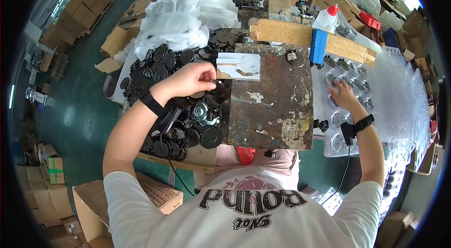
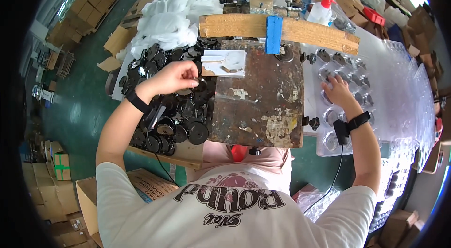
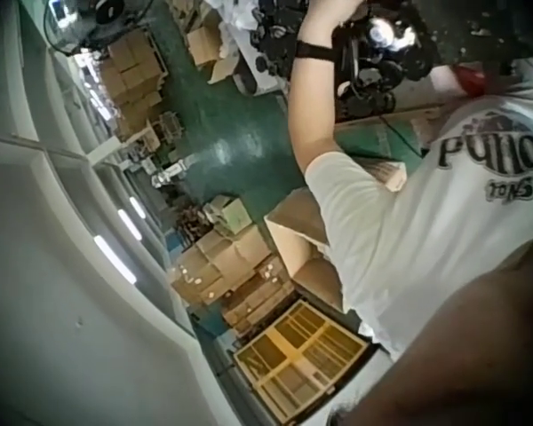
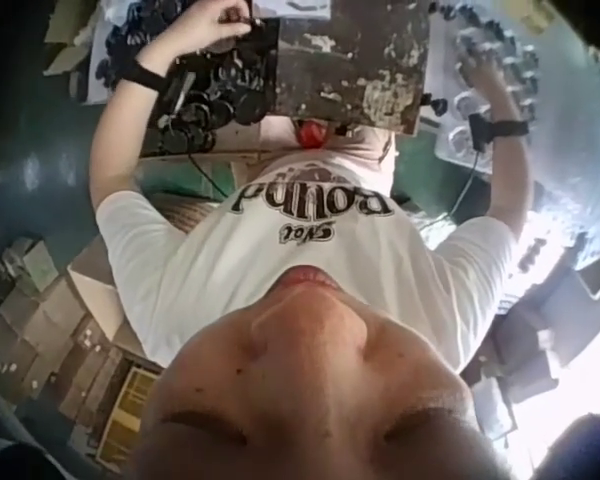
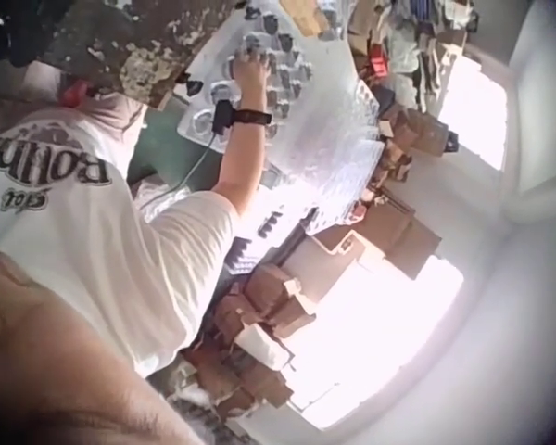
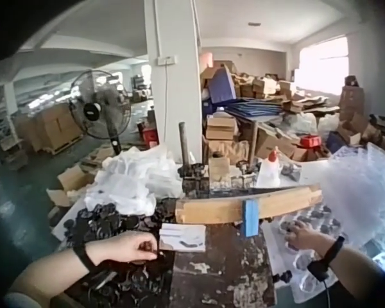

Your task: The person picks up a metal component from a pile, places it onto a jig, and lowers a screen to apply ink with a squeegee. They then lift the screen, remove the component, and place it into a plastic tray, repeating this process for several more parts.

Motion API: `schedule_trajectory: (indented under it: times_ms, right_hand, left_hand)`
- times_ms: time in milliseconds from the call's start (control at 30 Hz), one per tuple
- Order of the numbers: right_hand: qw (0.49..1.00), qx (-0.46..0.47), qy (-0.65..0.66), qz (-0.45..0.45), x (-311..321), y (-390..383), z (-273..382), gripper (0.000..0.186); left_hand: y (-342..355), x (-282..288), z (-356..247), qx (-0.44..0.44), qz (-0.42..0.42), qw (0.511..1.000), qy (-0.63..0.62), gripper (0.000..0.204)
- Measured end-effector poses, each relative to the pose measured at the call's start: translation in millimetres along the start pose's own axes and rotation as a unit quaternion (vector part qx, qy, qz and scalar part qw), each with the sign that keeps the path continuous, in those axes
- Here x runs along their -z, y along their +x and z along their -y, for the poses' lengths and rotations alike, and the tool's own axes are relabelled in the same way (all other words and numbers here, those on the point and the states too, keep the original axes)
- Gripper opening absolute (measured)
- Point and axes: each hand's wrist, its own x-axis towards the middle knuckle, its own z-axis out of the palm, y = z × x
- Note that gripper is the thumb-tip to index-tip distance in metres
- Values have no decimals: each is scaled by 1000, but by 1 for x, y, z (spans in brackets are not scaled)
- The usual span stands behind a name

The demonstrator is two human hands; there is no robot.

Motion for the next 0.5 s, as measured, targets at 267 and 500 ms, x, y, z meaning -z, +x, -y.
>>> schedule_trajectory:
  times_ms: [267, 500]
  right_hand:
    - [1000, 9, -21, -12, 0, -3, 4, 56]
    - [1000, 2, -12, -17, 1, -4, 6, 56]
  left_hand:
    - [78, -2, -17, -17, -82, 981, -174, 20]
    - [111, -28, -19, -107, -171, 968, 151, 28]
